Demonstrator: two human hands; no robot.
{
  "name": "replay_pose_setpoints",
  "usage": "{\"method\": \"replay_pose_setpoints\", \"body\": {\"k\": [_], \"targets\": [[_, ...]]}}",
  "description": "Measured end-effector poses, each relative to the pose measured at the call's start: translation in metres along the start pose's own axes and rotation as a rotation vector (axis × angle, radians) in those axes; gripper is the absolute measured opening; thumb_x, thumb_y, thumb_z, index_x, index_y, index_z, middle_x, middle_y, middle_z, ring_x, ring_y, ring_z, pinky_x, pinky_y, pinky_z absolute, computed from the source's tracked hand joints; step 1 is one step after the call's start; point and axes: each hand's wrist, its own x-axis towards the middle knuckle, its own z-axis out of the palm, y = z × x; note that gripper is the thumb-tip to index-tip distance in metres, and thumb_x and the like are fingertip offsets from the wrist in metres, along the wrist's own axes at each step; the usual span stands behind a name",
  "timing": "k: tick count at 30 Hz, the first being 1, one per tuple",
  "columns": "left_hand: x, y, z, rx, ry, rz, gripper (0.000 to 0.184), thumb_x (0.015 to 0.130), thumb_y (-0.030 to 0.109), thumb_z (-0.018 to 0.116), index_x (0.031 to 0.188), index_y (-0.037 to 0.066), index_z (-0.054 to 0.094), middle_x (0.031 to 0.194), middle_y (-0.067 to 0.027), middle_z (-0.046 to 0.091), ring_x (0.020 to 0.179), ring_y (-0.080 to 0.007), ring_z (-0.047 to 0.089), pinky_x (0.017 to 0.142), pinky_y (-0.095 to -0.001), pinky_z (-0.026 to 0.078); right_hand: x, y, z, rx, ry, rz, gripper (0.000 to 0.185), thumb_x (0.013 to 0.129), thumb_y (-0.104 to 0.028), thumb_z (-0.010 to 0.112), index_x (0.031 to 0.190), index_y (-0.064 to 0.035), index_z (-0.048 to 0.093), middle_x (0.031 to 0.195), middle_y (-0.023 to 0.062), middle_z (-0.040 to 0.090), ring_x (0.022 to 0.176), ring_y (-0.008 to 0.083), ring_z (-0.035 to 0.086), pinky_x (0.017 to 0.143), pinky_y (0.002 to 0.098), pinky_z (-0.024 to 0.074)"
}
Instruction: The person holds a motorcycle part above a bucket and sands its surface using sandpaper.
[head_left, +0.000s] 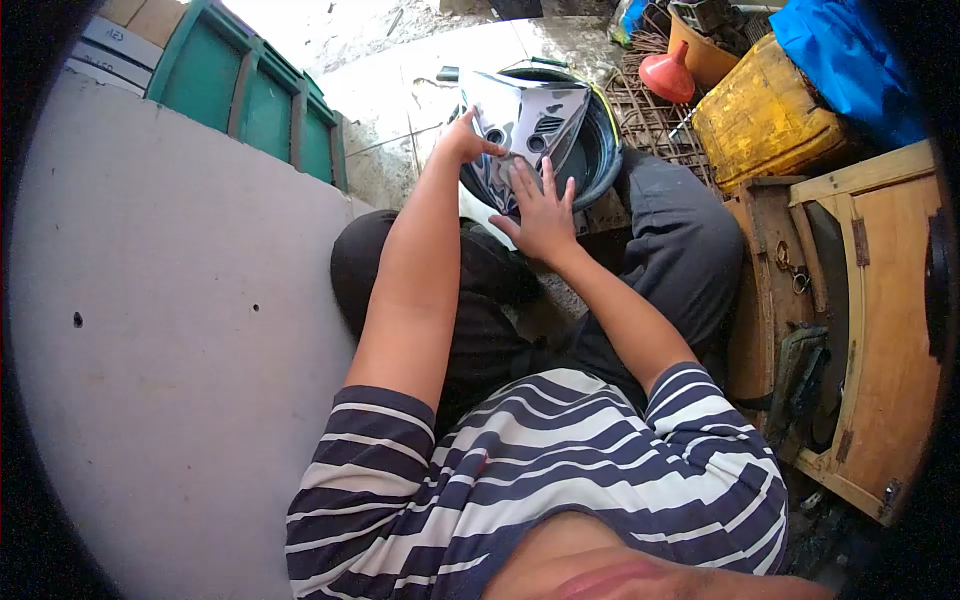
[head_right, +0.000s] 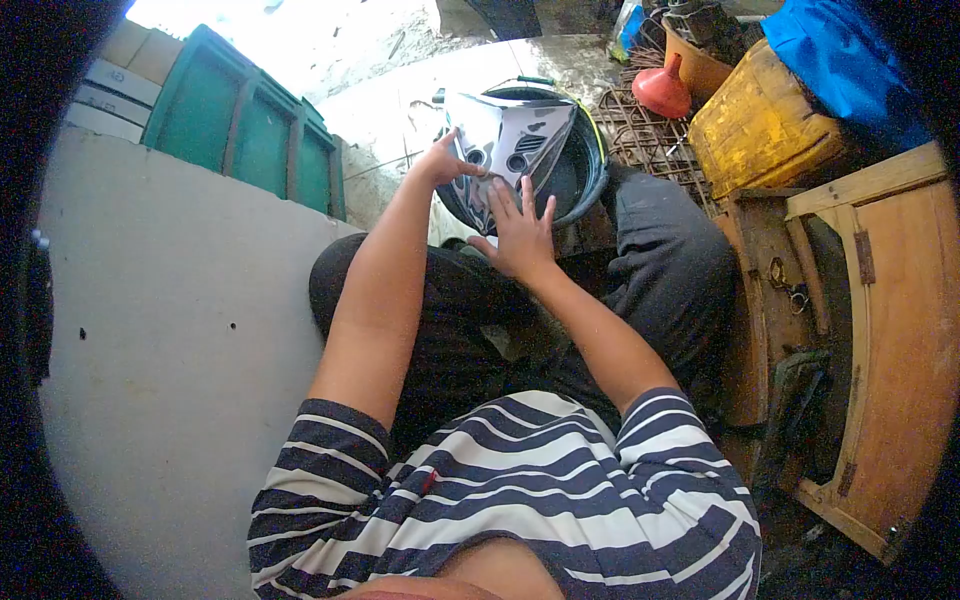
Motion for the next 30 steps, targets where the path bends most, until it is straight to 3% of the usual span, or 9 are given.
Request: {"method": "replay_pose_setpoints", "body": {"k": [6, 7, 11, 16, 21, 24, 27, 29, 30], "targets": [[-0.006, -0.001, -0.009, -0.069, -0.082, 0.034, 0.130, 0.067, 0.046, 0.096, 0.166, 0.013, 0.020, 0.148, -0.0300, 0.053, 0.137, -0.0385, 0.054, 0.113, -0.0448, 0.045, 0.031, 0.022, -0.006, -0.004, 0.035, 0.100, 0.089, 0.096, -0.069, 0.049, 0.164, -0.0137, 0.030, 0.171, 0.0030, 0.028, 0.159, 0.0387, 0.010, 0.118, 0.0756, 0.0130], [-0.009, -0.004, -0.007, -0.026, -0.096, 0.017, 0.129, 0.067, 0.046, 0.096, 0.166, 0.014, 0.020, 0.149, -0.0298, 0.053, 0.137, -0.0386, 0.054, 0.113, -0.0447, 0.045, 0.030, 0.021, -0.005, -0.018, 0.067, 0.083, 0.092, 0.093, -0.068, 0.056, 0.162, -0.0118, 0.033, 0.171, 0.0042, 0.029, 0.158, 0.0400, 0.015, 0.118, 0.0747, 0.0160], [-0.004, -0.003, -0.016, 0.077, -0.128, 0.026, 0.126, 0.070, 0.051, 0.093, 0.167, 0.019, 0.020, 0.149, -0.0293, 0.053, 0.136, -0.0390, 0.055, 0.112, -0.0441, 0.046, -0.005, -0.005, -0.005, 0.004, -0.043, -0.142, 0.091, 0.091, -0.071, 0.058, 0.160, -0.0147, 0.039, 0.168, 0.0042, 0.033, 0.159, 0.0401, 0.014, 0.116, 0.0788, 0.0143], [-0.018, 0.006, -0.027, 0.070, -0.226, -0.019, 0.124, 0.072, 0.054, 0.091, 0.167, 0.021, 0.017, 0.148, -0.0295, 0.054, 0.131, -0.0382, 0.059, 0.102, -0.0465, 0.052, 0.042, 0.019, -0.001, -0.027, 0.154, -0.011, 0.085, 0.091, -0.071, 0.057, 0.157, -0.0173, 0.045, 0.165, 0.0012, 0.039, 0.157, 0.0398, 0.020, 0.118, 0.0755, 0.0181], [0.017, -0.024, -0.013, 0.199, -0.128, 0.107, 0.124, 0.075, 0.053, 0.090, 0.168, 0.027, 0.011, 0.146, -0.0296, 0.056, 0.129, -0.0394, 0.061, 0.099, -0.0475, 0.055, 0.007, -0.001, -0.021, -0.024, -0.062, -0.197, 0.087, 0.090, -0.069, 0.060, 0.157, -0.0155, 0.043, 0.164, 0.0056, 0.040, 0.157, 0.0398, 0.021, 0.118, 0.0734, 0.0201], [0.009, -0.011, -0.018, 0.144, -0.167, 0.026, 0.121, 0.078, 0.050, 0.089, 0.167, 0.030, 0.010, 0.150, -0.0295, 0.052, 0.130, -0.0392, 0.060, 0.098, -0.0472, 0.056, 0.047, 0.024, 0.001, -0.009, 0.188, 0.043, 0.088, 0.090, -0.073, 0.056, 0.156, -0.0156, 0.045, 0.165, 0.0008, 0.040, 0.158, 0.0385, 0.020, 0.118, 0.0746, 0.0184], [0.000, -0.008, -0.024, 0.110, -0.197, -0.012, 0.118, 0.080, 0.048, 0.088, 0.167, 0.032, 0.010, 0.148, -0.0301, 0.053, 0.125, -0.0383, 0.063, 0.096, -0.0466, 0.056, 0.037, 0.019, -0.018, -0.106, 0.049, -0.161, 0.085, 0.091, -0.072, 0.056, 0.154, -0.0141, 0.048, 0.163, 0.0024, 0.043, 0.158, 0.0352, 0.018, 0.118, 0.0743, 0.0187], [0.007, -0.015, -0.019, 0.086, -0.204, 0.006, 0.118, 0.080, 0.048, 0.088, 0.167, 0.032, 0.009, 0.145, -0.0301, 0.056, 0.121, -0.0381, 0.064, 0.095, -0.0461, 0.057, 0.024, 0.020, -0.014, -0.156, -0.029, -0.499, 0.083, 0.091, -0.071, 0.056, 0.153, -0.0155, 0.050, 0.161, 0.0023, 0.046, 0.158, 0.0343, 0.020, 0.118, 0.0746, 0.0195], [0.003, -0.012, -0.024, 0.121, -0.224, 0.020, 0.118, 0.081, 0.046, 0.088, 0.167, 0.032, 0.008, 0.144, -0.0299, 0.057, 0.118, -0.0371, 0.065, 0.091, -0.0462, 0.057, 0.026, 0.024, -0.014, -0.184, 0.001, -0.556, 0.082, 0.091, -0.072, 0.056, 0.152, -0.0177, 0.050, 0.161, 0.0029, 0.045, 0.157, 0.0346, 0.024, 0.117, 0.0750, 0.0199]]}}
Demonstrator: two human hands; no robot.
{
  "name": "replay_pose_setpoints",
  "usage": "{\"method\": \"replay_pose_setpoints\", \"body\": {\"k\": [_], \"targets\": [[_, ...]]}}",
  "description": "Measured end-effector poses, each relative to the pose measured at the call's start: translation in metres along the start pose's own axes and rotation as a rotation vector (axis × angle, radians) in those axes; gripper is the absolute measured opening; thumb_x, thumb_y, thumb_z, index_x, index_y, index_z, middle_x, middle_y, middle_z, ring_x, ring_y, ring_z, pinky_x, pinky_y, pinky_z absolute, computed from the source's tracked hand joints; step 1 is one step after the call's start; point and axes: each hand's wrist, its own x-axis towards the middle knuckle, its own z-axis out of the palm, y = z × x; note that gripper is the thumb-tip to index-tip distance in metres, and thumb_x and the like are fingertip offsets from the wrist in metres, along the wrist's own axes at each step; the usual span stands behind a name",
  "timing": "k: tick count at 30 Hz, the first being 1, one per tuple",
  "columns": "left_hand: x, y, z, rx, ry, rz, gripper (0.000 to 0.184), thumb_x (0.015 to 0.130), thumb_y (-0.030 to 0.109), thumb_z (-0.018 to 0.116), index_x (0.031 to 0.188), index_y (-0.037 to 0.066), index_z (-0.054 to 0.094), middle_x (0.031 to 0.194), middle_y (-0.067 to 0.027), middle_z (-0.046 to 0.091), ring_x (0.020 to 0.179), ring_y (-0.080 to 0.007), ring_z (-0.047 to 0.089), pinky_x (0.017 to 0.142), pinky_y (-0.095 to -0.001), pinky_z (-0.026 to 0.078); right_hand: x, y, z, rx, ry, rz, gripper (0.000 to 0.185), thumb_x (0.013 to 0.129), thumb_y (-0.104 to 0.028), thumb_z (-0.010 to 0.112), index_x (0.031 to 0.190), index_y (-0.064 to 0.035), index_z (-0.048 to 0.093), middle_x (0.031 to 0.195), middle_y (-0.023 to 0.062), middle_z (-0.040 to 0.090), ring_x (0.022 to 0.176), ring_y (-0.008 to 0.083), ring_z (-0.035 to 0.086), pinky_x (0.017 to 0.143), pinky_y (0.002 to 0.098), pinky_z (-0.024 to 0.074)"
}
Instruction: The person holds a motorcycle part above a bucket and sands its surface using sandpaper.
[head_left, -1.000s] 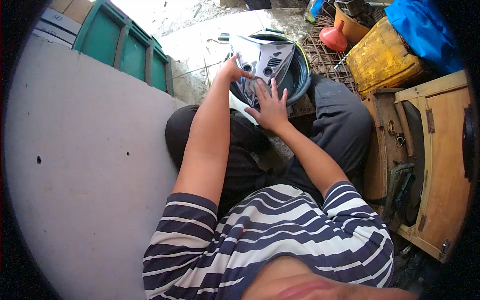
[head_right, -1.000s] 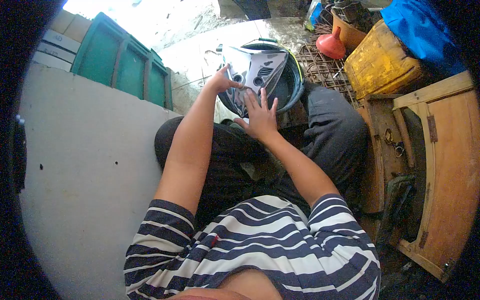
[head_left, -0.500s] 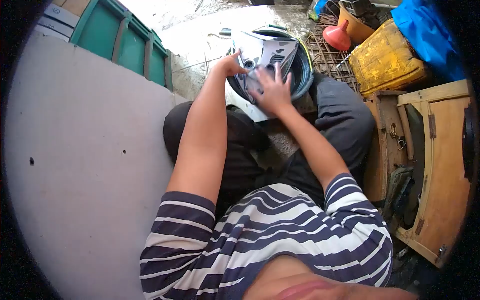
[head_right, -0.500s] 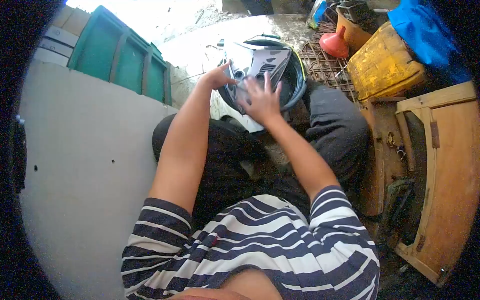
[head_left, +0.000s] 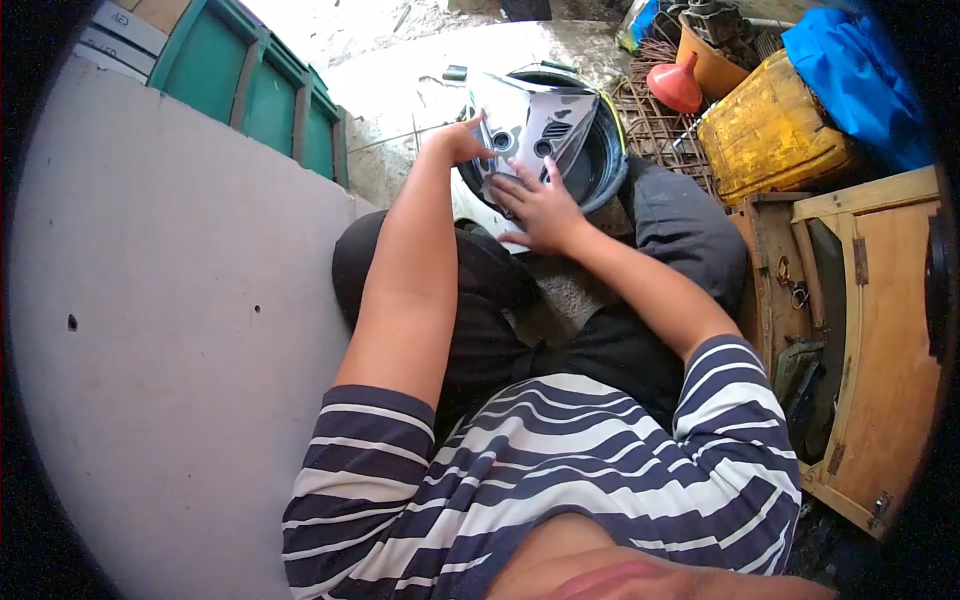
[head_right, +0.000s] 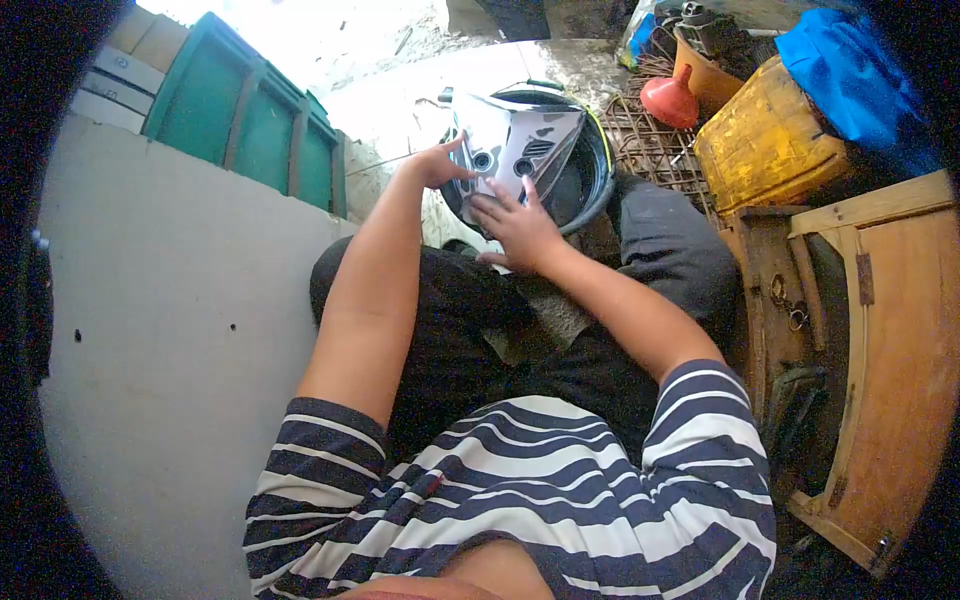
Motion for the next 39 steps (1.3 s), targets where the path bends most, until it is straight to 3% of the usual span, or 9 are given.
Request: {"method": "replay_pose_setpoints", "body": {"k": [4, 8, 13, 17, 22, 27, 32, 36, 39], "targets": [[0.006, -0.006, 0.009, 0.043, 0.088, 0.017, 0.116, 0.082, 0.041, 0.087, 0.167, 0.035, 0.009, 0.137, -0.0294, 0.062, 0.112, -0.0366, 0.067, 0.085, -0.0461, 0.058, 0.022, 0.041, -0.011, -0.034, 0.008, 0.315, 0.082, 0.091, -0.074, 0.053, 0.153, -0.0201, 0.049, 0.163, 0.0015, 0.042, 0.156, 0.0348, 0.026, 0.117, 0.0748, 0.0208], [-0.016, 0.013, -0.004, 0.016, 0.018, -0.060, 0.113, 0.081, 0.040, 0.088, 0.166, 0.038, 0.014, 0.137, -0.0274, 0.063, 0.110, -0.0338, 0.066, 0.081, -0.0445, 0.059, -0.001, 0.033, -0.016, 0.014, -0.165, -0.269, 0.077, 0.094, -0.069, 0.053, 0.154, -0.0204, 0.047, 0.158, 0.0032, 0.048, 0.156, 0.0360, 0.026, 0.117, 0.0745, 0.0209], [-0.003, 0.000, -0.001, -0.098, 0.001, -0.008, 0.114, 0.081, 0.042, 0.088, 0.167, 0.035, 0.013, 0.148, -0.0290, 0.054, 0.123, -0.0373, 0.063, 0.091, -0.0460, 0.057, 0.026, 0.061, -0.029, -0.007, -0.064, 0.269, 0.076, 0.097, -0.070, 0.049, 0.156, -0.0213, 0.045, 0.161, 0.0028, 0.046, 0.156, 0.0359, 0.025, 0.118, 0.0726, 0.0220], [-0.003, 0.001, -0.004, 0.013, 0.014, 0.004, 0.116, 0.082, 0.037, 0.087, 0.167, 0.035, 0.008, 0.148, -0.0304, 0.054, 0.126, -0.0392, 0.062, 0.100, -0.0479, 0.053, 0.008, 0.026, -0.006, 0.039, -0.095, -0.221, 0.074, 0.094, -0.077, 0.047, 0.143, -0.0226, 0.060, 0.161, -0.0025, 0.046, 0.154, 0.0353, 0.032, 0.117, 0.0753, 0.0227], [-0.012, 0.007, -0.004, -0.039, -0.012, -0.018, 0.113, 0.084, 0.037, 0.085, 0.167, 0.036, 0.008, 0.145, -0.0322, 0.056, 0.121, -0.0351, 0.064, 0.096, -0.0451, 0.054, 0.034, 0.051, -0.009, 0.057, 0.010, 0.227, 0.069, 0.092, -0.071, 0.057, 0.144, -0.0258, 0.059, 0.159, 0.0003, 0.048, 0.154, 0.0371, 0.031, 0.116, 0.0747, 0.0233], [-0.002, 0.000, 0.000, 0.061, 0.033, 0.040, 0.112, 0.085, 0.038, 0.084, 0.167, 0.034, 0.007, 0.145, -0.0304, 0.056, 0.121, -0.0370, 0.064, 0.096, -0.0462, 0.055, 0.010, 0.031, -0.005, 0.032, 0.062, -0.138, 0.078, 0.092, -0.077, 0.051, 0.148, -0.0233, 0.056, 0.158, -0.0011, 0.049, 0.155, 0.0313, 0.031, 0.117, 0.0723, 0.0255], [-0.004, 0.003, -0.001, 0.020, 0.009, 0.017, 0.115, 0.084, 0.042, 0.084, 0.167, 0.033, 0.006, 0.141, -0.0302, 0.060, 0.116, -0.0385, 0.067, 0.093, -0.0452, 0.056, 0.024, 0.056, -0.009, -0.108, 0.119, 0.169, 0.076, 0.090, -0.069, 0.060, 0.146, -0.0186, 0.057, 0.159, -0.0003, 0.048, 0.156, 0.0311, 0.028, 0.119, 0.0706, 0.0221], [-0.006, 0.002, 0.000, 0.076, 0.060, 0.083, 0.114, 0.085, 0.041, 0.083, 0.168, 0.030, 0.005, 0.140, -0.0295, 0.061, 0.116, -0.0371, 0.067, 0.093, -0.0441, 0.056, 0.010, 0.024, -0.005, -0.004, 0.037, -0.156, 0.076, 0.094, -0.073, 0.049, 0.153, -0.0245, 0.051, 0.159, -0.0038, 0.050, 0.157, 0.0295, 0.026, 0.116, 0.0735, 0.0249], [-0.004, 0.005, -0.003, 0.065, -0.008, 0.010, 0.114, 0.085, 0.041, 0.082, 0.168, 0.029, 0.005, 0.142, -0.0296, 0.059, 0.118, -0.0373, 0.066, 0.094, -0.0447, 0.055, 0.029, 0.043, 0.000, -0.066, 0.025, 0.103, 0.075, 0.095, -0.073, 0.048, 0.153, -0.0257, 0.051, 0.156, -0.0035, 0.053, 0.156, 0.0296, 0.029, 0.117, 0.0737, 0.0243]]}}
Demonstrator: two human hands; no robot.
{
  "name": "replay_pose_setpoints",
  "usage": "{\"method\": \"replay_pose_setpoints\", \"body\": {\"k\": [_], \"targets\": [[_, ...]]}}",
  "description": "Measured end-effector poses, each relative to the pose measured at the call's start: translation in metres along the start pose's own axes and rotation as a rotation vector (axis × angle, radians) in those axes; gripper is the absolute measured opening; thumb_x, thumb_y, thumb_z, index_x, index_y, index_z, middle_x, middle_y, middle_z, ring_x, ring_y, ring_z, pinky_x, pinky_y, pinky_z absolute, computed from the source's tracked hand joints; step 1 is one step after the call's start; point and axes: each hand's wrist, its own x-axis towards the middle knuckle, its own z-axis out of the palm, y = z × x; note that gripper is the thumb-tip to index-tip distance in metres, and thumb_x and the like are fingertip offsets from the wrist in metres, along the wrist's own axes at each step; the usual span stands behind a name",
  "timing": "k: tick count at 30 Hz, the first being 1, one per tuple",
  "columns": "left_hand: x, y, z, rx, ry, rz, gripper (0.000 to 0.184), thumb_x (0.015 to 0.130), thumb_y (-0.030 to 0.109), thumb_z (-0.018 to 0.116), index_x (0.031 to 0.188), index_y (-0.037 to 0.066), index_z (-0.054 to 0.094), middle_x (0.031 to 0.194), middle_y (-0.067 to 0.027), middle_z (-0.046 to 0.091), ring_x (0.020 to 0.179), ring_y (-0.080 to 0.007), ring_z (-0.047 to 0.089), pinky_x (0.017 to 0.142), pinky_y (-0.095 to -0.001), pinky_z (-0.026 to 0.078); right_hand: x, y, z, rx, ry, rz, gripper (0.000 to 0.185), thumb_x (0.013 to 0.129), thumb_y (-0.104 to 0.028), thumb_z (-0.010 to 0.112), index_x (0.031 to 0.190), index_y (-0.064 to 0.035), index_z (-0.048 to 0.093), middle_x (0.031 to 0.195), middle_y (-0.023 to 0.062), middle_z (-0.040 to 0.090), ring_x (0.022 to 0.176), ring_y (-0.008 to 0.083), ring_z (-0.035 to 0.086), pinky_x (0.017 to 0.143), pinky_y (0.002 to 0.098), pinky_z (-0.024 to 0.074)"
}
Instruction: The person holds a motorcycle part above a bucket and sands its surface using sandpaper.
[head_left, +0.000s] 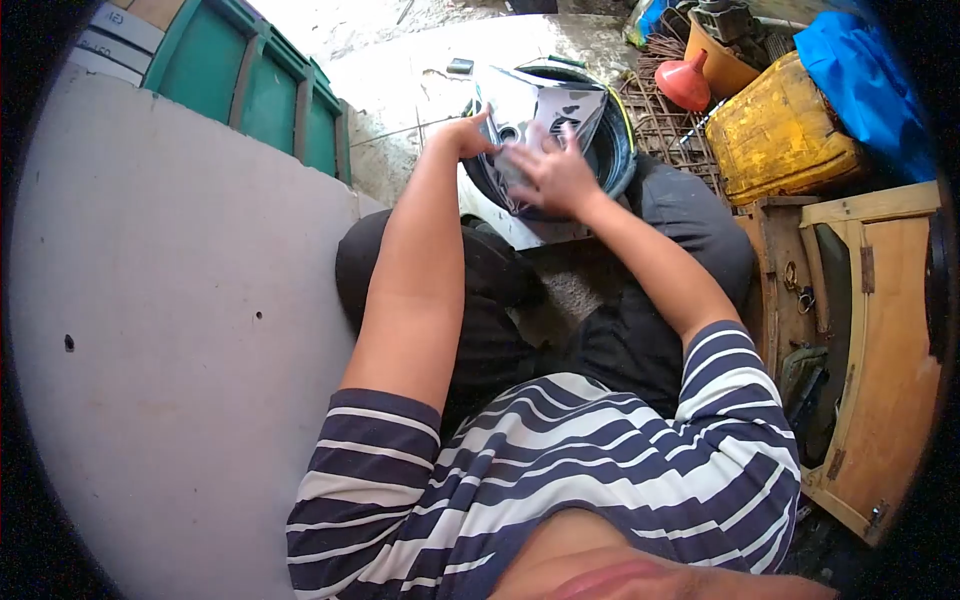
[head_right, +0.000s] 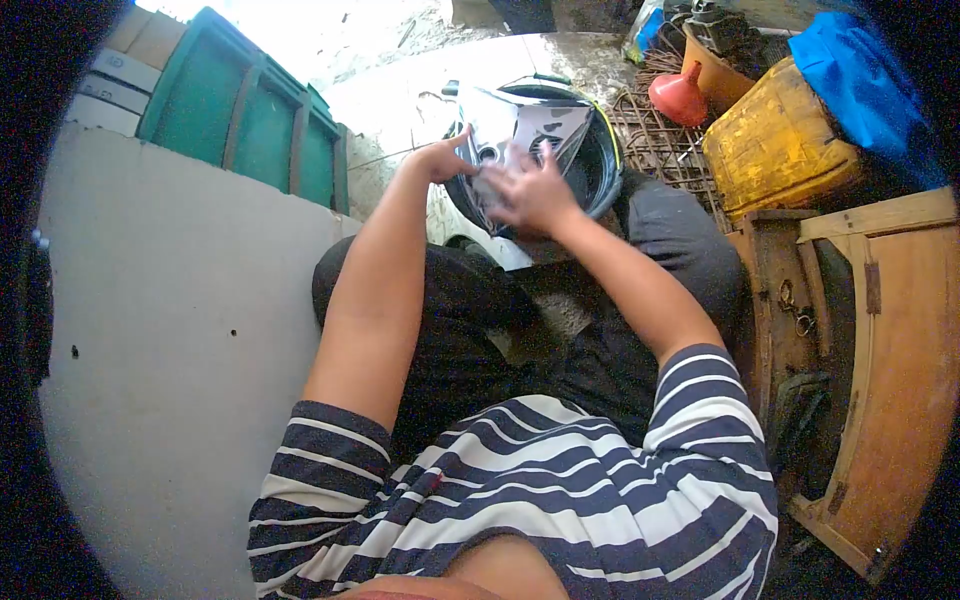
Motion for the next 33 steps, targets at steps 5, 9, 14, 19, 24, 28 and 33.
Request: {"method": "replay_pose_setpoints", "body": {"k": [5, 9, 14, 19, 24, 28, 33], "targets": [[0.002, 0.000, 0.001, -0.036, -0.008, -0.053, 0.112, 0.086, 0.039, 0.082, 0.167, 0.034, 0.006, 0.144, -0.0295, 0.058, 0.123, -0.0391, 0.063, 0.099, -0.0453, 0.053, -0.011, -0.007, 0.002, 0.001, 0.041, -0.035, 0.080, 0.092, -0.078, 0.048, 0.149, -0.0220, 0.056, 0.157, -0.0003, 0.052, 0.154, 0.0315, 0.032, 0.115, 0.0721, 0.0285], [0.002, -0.001, 0.004, -0.001, 0.021, -0.016, 0.113, 0.085, 0.040, 0.082, 0.167, 0.033, 0.004, 0.143, -0.0304, 0.058, 0.124, -0.0390, 0.063, 0.101, -0.0462, 0.052, -0.003, 0.002, 0.004, 0.055, 0.044, 0.027, 0.077, 0.093, -0.072, 0.054, 0.150, -0.0211, 0.055, 0.155, 0.0024, 0.054, 0.152, 0.0352, 0.034, 0.117, 0.0694, 0.0276], [0.000, -0.002, 0.000, -0.087, -0.015, -0.009, 0.114, 0.085, 0.043, 0.082, 0.167, 0.030, 0.004, 0.142, -0.0313, 0.059, 0.126, -0.0381, 0.062, 0.102, -0.0468, 0.052, -0.007, 0.001, 0.001, 0.035, 0.028, -0.030, 0.075, 0.093, -0.075, 0.049, 0.145, -0.0214, 0.059, 0.155, -0.0022, 0.054, 0.152, 0.0343, 0.036, 0.115, 0.0706, 0.0302], [0.006, -0.003, 0.004, -0.022, 0.019, 0.010, 0.114, 0.086, 0.042, 0.082, 0.167, 0.031, 0.004, 0.143, -0.0322, 0.057, 0.129, -0.0382, 0.060, 0.104, -0.0462, 0.050, 0.009, 0.009, -0.001, 0.063, 0.032, 0.019, 0.069, 0.094, -0.071, 0.054, 0.143, -0.0237, 0.062, 0.152, -0.0029, 0.057, 0.152, 0.0315, 0.037, 0.116, 0.0686, 0.0314], [-0.007, 0.004, 0.000, 0.054, 0.040, 0.014, 0.109, 0.088, 0.041, 0.081, 0.168, 0.029, 0.008, 0.146, -0.0323, 0.054, 0.134, -0.0393, 0.056, 0.109, -0.0454, 0.046, -0.013, 0.000, 0.004, 0.087, 0.074, -0.177, 0.066, 0.096, -0.069, 0.052, 0.145, -0.0252, 0.060, 0.152, -0.0033, 0.057, 0.151, 0.0312, 0.039, 0.116, 0.0686, 0.0293], [0.008, -0.007, 0.009, -0.161, 0.019, -0.001, 0.113, 0.085, 0.030, 0.086, 0.168, 0.028, 0.008, 0.155, -0.0322, 0.045, 0.139, -0.0370, 0.052, 0.110, -0.0441, 0.045, 0.001, 0.027, 0.020, 0.108, 0.112, -0.021, 0.071, 0.093, -0.072, 0.054, 0.147, -0.0269, 0.058, 0.154, -0.0032, 0.056, 0.151, 0.0315, 0.038, 0.117, 0.0693, 0.0268], [0.023, -0.019, 0.017, -0.535, -0.055, -0.020, 0.108, 0.090, 0.016, 0.081, 0.168, 0.032, 0.007, 0.163, -0.0318, 0.033, 0.141, -0.0323, 0.045, 0.109, -0.0431, 0.043, -0.014, 0.013, 0.012, 0.077, 0.057, -0.097, 0.077, 0.094, -0.076, 0.048, 0.153, -0.0267, 0.052, 0.159, -0.0034, 0.049, 0.154, 0.0370, 0.032, 0.118, 0.0721, 0.0234]]}}
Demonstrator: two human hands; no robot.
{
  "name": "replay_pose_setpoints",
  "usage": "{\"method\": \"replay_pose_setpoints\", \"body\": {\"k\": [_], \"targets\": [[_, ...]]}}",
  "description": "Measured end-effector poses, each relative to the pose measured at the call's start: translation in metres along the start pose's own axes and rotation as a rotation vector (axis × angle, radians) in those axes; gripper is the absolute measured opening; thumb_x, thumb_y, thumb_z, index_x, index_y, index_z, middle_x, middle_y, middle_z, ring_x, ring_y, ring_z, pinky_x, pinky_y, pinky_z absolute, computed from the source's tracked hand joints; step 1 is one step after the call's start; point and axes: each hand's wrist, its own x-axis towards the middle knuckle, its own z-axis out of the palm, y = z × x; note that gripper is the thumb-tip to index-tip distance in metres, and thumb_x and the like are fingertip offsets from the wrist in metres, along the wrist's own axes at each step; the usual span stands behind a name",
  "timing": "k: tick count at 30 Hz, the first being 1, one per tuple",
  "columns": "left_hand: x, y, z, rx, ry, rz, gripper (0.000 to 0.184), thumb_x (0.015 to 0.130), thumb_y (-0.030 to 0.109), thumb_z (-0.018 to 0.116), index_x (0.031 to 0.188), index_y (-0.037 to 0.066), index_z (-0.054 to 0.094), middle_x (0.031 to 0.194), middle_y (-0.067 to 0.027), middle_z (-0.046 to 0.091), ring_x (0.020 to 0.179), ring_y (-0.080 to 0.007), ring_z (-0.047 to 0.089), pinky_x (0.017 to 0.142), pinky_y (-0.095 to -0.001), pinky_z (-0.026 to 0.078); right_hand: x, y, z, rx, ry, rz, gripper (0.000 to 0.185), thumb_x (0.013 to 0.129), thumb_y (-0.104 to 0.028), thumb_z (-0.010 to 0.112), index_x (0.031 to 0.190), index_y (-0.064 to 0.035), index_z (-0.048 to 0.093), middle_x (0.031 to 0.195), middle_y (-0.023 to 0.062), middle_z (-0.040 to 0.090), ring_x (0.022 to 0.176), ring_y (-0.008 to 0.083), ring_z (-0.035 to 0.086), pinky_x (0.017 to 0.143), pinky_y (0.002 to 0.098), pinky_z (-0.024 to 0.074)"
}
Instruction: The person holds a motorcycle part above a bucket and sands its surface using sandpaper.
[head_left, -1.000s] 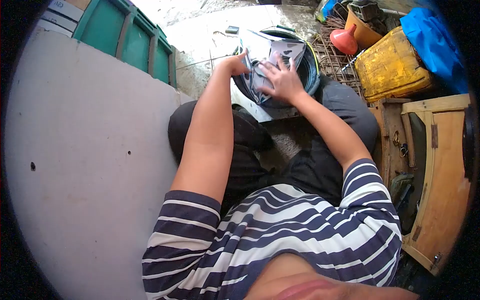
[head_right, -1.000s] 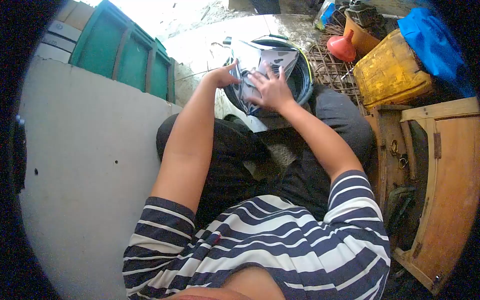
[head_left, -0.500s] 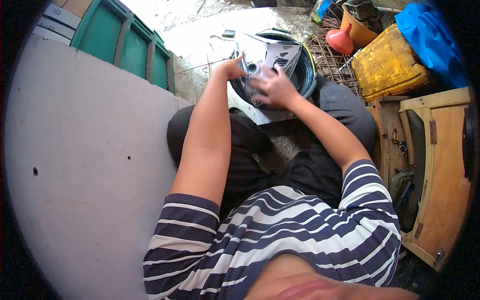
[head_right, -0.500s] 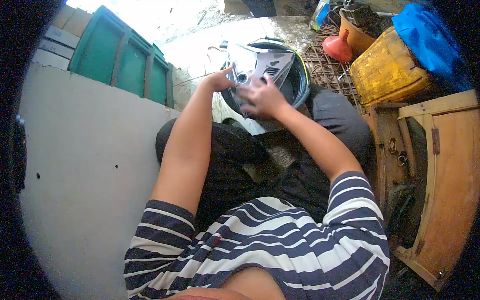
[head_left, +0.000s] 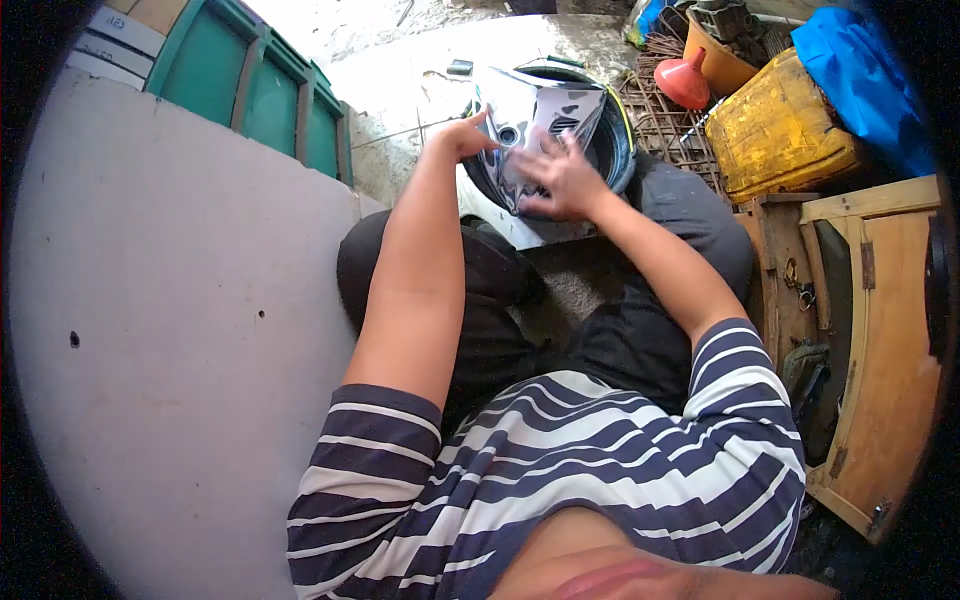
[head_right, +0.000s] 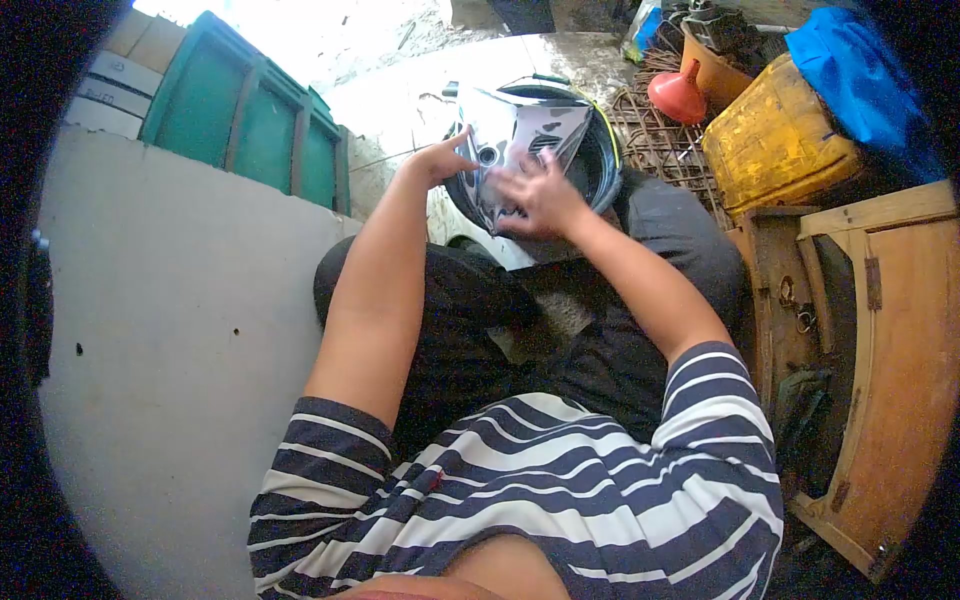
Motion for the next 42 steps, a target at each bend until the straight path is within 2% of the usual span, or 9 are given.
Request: {"method": "replay_pose_setpoints", "body": {"k": [3, 7, 16, 20, 24, 30, 34, 39, 42], "targets": [[-0.002, 0.004, -0.001, 0.079, 0.021, -0.022, 0.109, 0.090, 0.017, 0.082, 0.168, 0.033, 0.008, 0.162, -0.0311, 0.034, 0.140, -0.0344, 0.047, 0.108, -0.0449, 0.044, 0.000, 0.006, 0.005, 0.031, 0.039, -0.143, 0.070, 0.097, -0.072, 0.047, 0.152, -0.0289, 0.052, 0.160, -0.0053, 0.048, 0.155, 0.0368, 0.029, 0.116, 0.0729, 0.0264], [-0.008, 0.008, 0.003, 0.071, 0.046, -0.025, 0.107, 0.090, 0.019, 0.082, 0.167, 0.035, 0.010, 0.159, -0.0295, 0.041, 0.141, -0.0338, 0.048, 0.107, -0.0455, 0.046, 0.011, 0.016, 0.007, 0.000, 0.109, 0.365, 0.065, 0.099, -0.066, 0.049, 0.150, -0.0266, 0.055, 0.158, -0.0039, 0.051, 0.154, 0.0418, 0.029, 0.116, 0.0712, 0.0258], [-0.013, 0.008, 0.003, 0.230, 0.110, 0.011, 0.104, 0.087, 0.032, 0.085, 0.166, 0.036, 0.018, 0.156, -0.0273, 0.047, 0.133, -0.0371, 0.055, 0.102, -0.0520, 0.050, 0.011, 0.004, -0.009, -0.050, 0.047, 0.325, 0.075, 0.094, -0.075, 0.049, 0.151, -0.0257, 0.054, 0.160, -0.0038, 0.048, 0.152, 0.0356, 0.035, 0.118, 0.0694, 0.0270], [-0.016, 0.016, 0.000, 0.269, 0.107, 0.011, 0.106, 0.086, 0.033, 0.085, 0.167, 0.036, 0.016, 0.150, -0.0271, 0.053, 0.124, -0.0339, 0.060, 0.093, -0.0505, 0.055, -0.001, -0.020, -0.027, 0.129, -0.134, -0.036, 0.067, 0.096, -0.063, 0.057, 0.152, -0.0248, 0.054, 0.162, -0.0024, 0.046, 0.154, 0.0397, 0.030, 0.119, 0.0659, 0.0271], [-0.003, 0.010, 0.001, 0.281, 0.137, 0.009, 0.108, 0.085, 0.032, 0.086, 0.166, 0.038, 0.015, 0.143, -0.0267, 0.059, 0.111, -0.0328, 0.065, 0.083, -0.0496, 0.057, 0.012, 0.015, 0.003, 0.103, 0.033, 0.426, 0.068, 0.097, -0.068, 0.050, 0.153, -0.0291, 0.052, 0.164, -0.0057, 0.043, 0.156, 0.0388, 0.026, 0.118, 0.0696, 0.0270], [0.001, 0.006, 0.001, 0.342, 0.146, 0.024, 0.108, 0.086, 0.033, 0.086, 0.166, 0.041, 0.014, 0.143, -0.0268, 0.059, 0.114, -0.0353, 0.065, 0.086, -0.0535, 0.057, 0.000, -0.007, -0.007, 0.046, -0.083, -0.015, 0.072, 0.095, -0.076, 0.046, 0.152, -0.0326, 0.051, 0.162, -0.0096, 0.044, 0.155, 0.0265, 0.031, 0.118, 0.0746, 0.0205], [-0.007, 0.014, 0.002, 0.298, 0.129, -0.057, 0.104, 0.088, 0.038, 0.084, 0.166, 0.040, 0.015, 0.144, -0.0250, 0.059, 0.115, -0.0356, 0.065, 0.086, -0.0527, 0.058, 0.007, 0.017, -0.001, 0.046, 0.025, 0.460, 0.076, 0.094, -0.075, 0.049, 0.155, -0.0308, 0.048, 0.164, -0.0035, 0.042, 0.155, 0.0389, 0.027, 0.117, 0.0749, 0.0207], [-0.014, 0.023, 0.000, 0.343, 0.115, -0.044, 0.105, 0.087, 0.039, 0.084, 0.166, 0.039, 0.015, 0.140, -0.0251, 0.061, 0.109, -0.0342, 0.067, 0.080, -0.0499, 0.060, -0.007, -0.002, 0.003, 0.006, -0.004, -0.023, 0.077, 0.093, -0.075, 0.051, 0.153, -0.0268, 0.051, 0.163, -0.0016, 0.044, 0.154, 0.0330, 0.034, 0.116, 0.0750, 0.0226], [-0.008, 0.014, 0.002, 0.356, 0.136, -0.019, 0.107, 0.086, 0.039, 0.085, 0.166, 0.039, 0.014, 0.140, -0.0258, 0.060, 0.110, -0.0337, 0.067, 0.080, -0.0497, 0.061, 0.002, 0.010, 0.019, -0.065, 0.117, 0.207, 0.077, 0.092, -0.074, 0.053, 0.152, -0.0265, 0.051, 0.163, -0.0016, 0.043, 0.154, 0.0284, 0.034, 0.117, 0.0736, 0.0218]]}}
